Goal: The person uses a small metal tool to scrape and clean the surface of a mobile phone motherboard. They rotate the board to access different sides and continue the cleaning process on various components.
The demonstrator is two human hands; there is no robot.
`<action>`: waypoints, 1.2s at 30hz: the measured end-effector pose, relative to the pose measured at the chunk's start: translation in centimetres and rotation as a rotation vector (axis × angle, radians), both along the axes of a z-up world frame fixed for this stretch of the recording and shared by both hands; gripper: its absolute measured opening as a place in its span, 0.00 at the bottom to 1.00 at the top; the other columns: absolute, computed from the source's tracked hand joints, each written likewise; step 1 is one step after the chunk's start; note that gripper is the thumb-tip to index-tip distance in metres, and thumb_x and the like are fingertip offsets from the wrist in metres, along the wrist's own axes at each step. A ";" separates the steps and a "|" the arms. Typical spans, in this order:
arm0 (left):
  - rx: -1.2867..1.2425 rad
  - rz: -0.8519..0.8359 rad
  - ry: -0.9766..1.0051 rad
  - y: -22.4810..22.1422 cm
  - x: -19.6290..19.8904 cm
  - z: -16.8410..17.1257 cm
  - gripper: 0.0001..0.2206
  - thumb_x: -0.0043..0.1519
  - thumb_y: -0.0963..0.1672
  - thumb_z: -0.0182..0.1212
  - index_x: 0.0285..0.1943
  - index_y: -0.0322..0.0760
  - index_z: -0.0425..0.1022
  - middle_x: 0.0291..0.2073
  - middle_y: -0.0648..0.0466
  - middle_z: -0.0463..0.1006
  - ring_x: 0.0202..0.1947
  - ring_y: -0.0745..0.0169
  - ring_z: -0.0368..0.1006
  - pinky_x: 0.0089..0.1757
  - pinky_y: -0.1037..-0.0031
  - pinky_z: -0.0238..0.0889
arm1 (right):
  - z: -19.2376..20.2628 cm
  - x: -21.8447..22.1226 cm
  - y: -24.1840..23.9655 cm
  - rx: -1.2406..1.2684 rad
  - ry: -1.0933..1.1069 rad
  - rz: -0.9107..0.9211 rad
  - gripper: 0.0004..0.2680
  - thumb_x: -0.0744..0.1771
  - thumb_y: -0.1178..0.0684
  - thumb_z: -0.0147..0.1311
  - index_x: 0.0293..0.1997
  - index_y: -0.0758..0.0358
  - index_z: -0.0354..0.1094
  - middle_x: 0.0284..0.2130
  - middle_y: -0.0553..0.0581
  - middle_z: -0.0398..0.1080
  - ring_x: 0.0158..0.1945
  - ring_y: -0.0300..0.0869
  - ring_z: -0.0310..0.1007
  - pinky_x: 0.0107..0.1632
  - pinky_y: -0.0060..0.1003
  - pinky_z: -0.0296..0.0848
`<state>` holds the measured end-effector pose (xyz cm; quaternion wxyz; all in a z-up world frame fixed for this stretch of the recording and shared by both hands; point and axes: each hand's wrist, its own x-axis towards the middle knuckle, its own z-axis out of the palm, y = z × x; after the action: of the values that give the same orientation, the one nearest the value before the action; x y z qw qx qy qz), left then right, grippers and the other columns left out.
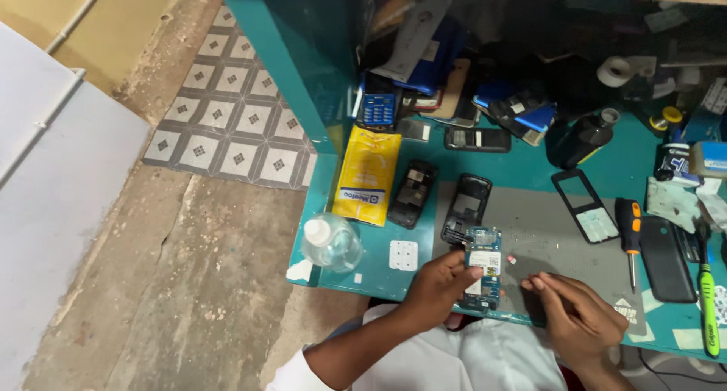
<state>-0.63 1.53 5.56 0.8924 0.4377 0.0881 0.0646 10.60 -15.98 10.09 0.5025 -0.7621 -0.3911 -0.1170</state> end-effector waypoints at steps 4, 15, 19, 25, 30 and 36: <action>-0.035 -0.014 0.007 0.0 0.2 0.2 0.14 0.73 0.42 0.54 0.64 0.27 0.67 0.50 0.46 0.80 0.49 0.59 0.80 0.49 0.75 0.75 | -0.1 0.7 -0.5 -0.002 -0.011 0.038 0.05 0.66 0.66 0.61 0.43 0.75 0.75 0.35 0.64 0.78 0.39 0.44 0.82 0.40 0.29 0.80; -0.017 0.004 0.078 0.0 0.9 0.0 0.17 0.70 0.41 0.55 0.66 0.28 0.61 0.50 0.43 0.81 0.46 0.54 0.82 0.44 0.73 0.77 | -1.1 2.0 -1.0 0.009 -0.095 0.123 0.06 0.64 0.68 0.61 0.42 0.74 0.75 0.35 0.64 0.78 0.38 0.44 0.83 0.41 0.32 0.81; 0.008 0.015 0.095 -0.2 1.1 0.2 0.17 0.71 0.41 0.55 0.66 0.26 0.62 0.49 0.41 0.81 0.46 0.52 0.82 0.44 0.72 0.78 | -1.2 2.2 -1.0 0.032 -0.151 0.168 0.07 0.63 0.67 0.62 0.43 0.73 0.74 0.35 0.64 0.78 0.39 0.45 0.83 0.42 0.33 0.82; -0.028 0.036 0.096 -0.1 0.9 0.3 0.18 0.70 0.42 0.55 0.66 0.26 0.62 0.50 0.42 0.81 0.47 0.52 0.82 0.45 0.70 0.79 | -1.4 2.4 -1.1 0.015 -0.203 0.187 0.08 0.62 0.67 0.64 0.42 0.72 0.75 0.35 0.64 0.79 0.40 0.46 0.83 0.41 0.34 0.82; 0.057 0.063 0.121 -0.3 0.8 -0.1 0.17 0.71 0.43 0.56 0.65 0.26 0.64 0.49 0.42 0.82 0.44 0.55 0.81 0.39 0.76 0.73 | -1.4 2.4 -1.3 -0.007 -0.209 0.183 0.08 0.61 0.66 0.65 0.41 0.71 0.76 0.35 0.64 0.79 0.39 0.46 0.83 0.40 0.33 0.82; -0.008 0.057 0.086 -0.4 0.8 -0.2 0.17 0.70 0.43 0.57 0.63 0.28 0.65 0.48 0.46 0.82 0.43 0.62 0.83 0.41 0.78 0.75 | -1.8 2.5 -1.4 0.002 -0.242 0.177 0.08 0.61 0.66 0.66 0.41 0.71 0.76 0.34 0.63 0.79 0.38 0.46 0.83 0.40 0.34 0.81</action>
<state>0.13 1.15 5.32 0.8874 0.4339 0.1390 0.0706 13.09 -17.37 8.28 0.4606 -0.7046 -0.5144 -0.1636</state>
